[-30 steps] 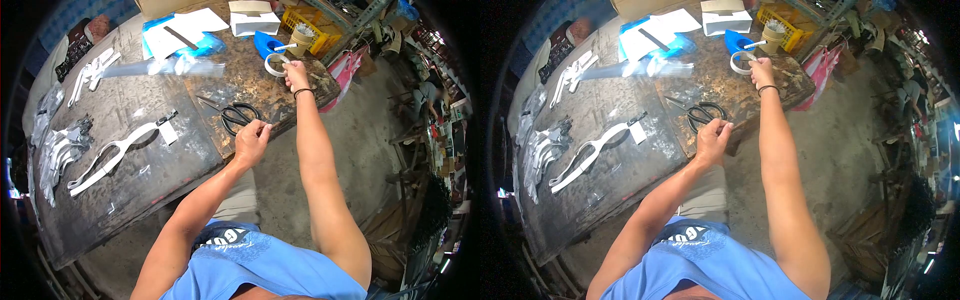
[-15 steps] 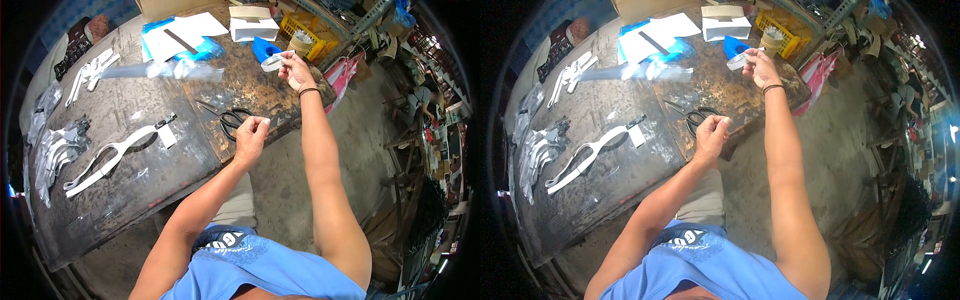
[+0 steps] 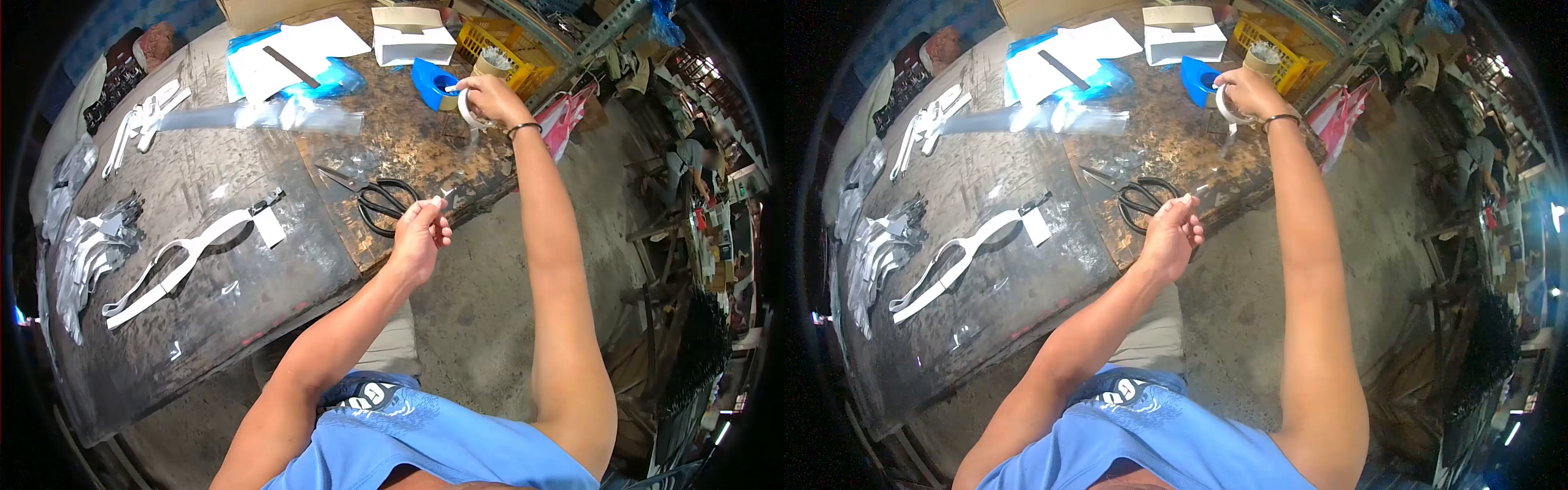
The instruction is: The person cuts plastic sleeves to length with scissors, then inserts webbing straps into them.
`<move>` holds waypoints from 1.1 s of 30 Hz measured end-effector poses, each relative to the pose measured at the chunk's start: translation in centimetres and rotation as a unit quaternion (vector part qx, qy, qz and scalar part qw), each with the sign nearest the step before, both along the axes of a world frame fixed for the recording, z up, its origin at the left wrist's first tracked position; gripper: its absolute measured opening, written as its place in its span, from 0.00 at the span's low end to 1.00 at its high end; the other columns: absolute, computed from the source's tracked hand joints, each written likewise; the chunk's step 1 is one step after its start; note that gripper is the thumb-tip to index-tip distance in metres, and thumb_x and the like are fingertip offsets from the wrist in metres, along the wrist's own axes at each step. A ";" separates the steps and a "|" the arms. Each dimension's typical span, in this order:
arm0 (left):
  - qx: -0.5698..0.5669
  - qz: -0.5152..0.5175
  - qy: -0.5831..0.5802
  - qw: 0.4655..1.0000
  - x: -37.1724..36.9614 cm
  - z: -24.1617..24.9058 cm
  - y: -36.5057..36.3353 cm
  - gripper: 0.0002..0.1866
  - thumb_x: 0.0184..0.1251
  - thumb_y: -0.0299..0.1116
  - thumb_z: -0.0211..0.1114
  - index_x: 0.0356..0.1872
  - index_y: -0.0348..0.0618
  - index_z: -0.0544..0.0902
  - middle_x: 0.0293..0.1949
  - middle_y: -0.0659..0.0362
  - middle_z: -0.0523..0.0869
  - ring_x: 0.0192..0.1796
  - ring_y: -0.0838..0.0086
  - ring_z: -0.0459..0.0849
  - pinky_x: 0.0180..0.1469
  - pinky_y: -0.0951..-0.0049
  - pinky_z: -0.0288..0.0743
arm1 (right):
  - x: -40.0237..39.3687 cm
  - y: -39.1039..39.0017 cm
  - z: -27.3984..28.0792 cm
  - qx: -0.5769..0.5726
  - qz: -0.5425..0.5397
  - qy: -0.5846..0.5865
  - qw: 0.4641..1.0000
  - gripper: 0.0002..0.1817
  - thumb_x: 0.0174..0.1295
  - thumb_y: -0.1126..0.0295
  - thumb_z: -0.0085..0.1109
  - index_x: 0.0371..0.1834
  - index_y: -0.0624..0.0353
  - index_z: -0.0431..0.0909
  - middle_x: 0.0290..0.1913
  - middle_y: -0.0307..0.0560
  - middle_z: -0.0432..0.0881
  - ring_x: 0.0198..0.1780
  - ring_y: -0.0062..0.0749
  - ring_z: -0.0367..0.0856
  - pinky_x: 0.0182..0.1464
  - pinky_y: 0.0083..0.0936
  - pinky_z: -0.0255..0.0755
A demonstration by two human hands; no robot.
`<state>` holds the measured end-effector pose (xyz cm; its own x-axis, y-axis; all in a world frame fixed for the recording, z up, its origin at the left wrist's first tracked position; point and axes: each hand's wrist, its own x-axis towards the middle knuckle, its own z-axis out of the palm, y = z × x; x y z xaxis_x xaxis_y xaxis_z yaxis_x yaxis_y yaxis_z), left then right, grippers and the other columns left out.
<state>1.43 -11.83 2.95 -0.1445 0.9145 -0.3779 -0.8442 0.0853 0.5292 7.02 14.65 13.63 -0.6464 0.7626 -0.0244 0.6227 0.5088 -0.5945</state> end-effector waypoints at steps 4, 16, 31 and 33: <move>0.002 -0.019 -0.044 0.999 0.7 -0.3 -1.4 0.11 0.68 0.41 0.64 0.44 0.49 0.77 0.28 0.67 0.74 0.31 0.78 0.75 0.33 0.76 0.69 | -1.4 2.8 -3.7 0.112 0.044 -0.079 0.990 0.13 0.63 0.72 0.57 0.49 0.52 0.84 0.45 0.53 0.86 0.48 0.46 0.84 0.51 0.38 0.74; 0.000 -0.045 -0.138 0.989 1.3 -1.8 -3.4 0.18 0.69 0.36 0.63 0.58 0.51 0.73 0.32 0.66 0.77 0.33 0.78 0.77 0.35 0.74 0.72 | -3.5 3.4 -6.2 0.087 0.094 -0.235 0.963 0.24 0.58 0.79 0.48 0.56 0.47 0.82 0.55 0.55 0.82 0.57 0.49 0.79 0.60 0.40 0.72; -0.009 -0.076 -0.186 0.979 1.7 -4.6 -5.2 0.18 0.62 0.33 0.63 0.54 0.46 0.74 0.32 0.67 0.79 0.35 0.77 0.77 0.37 0.75 0.71 | 9.0 -20.9 -16.9 -0.433 -0.217 0.376 0.790 0.11 0.71 0.62 0.54 0.43 0.59 0.77 0.32 0.36 0.78 0.25 0.17 0.74 0.24 0.15 0.70; 0.008 -0.082 -0.194 0.978 1.7 -4.5 -4.9 0.15 0.63 0.35 0.64 0.50 0.47 0.76 0.32 0.68 0.78 0.34 0.78 0.77 0.37 0.75 0.71 | 8.3 -22.9 -16.7 -0.487 -0.231 0.402 0.740 0.13 0.71 0.60 0.54 0.46 0.60 0.76 0.33 0.38 0.80 0.25 0.17 0.76 0.25 0.13 0.72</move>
<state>3.14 -16.74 -1.53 0.1554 0.9195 -0.3610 -0.9576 0.2300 0.1737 15.32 -8.22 -3.03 -0.4268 0.7804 -0.4569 -0.1584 -0.5619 -0.8119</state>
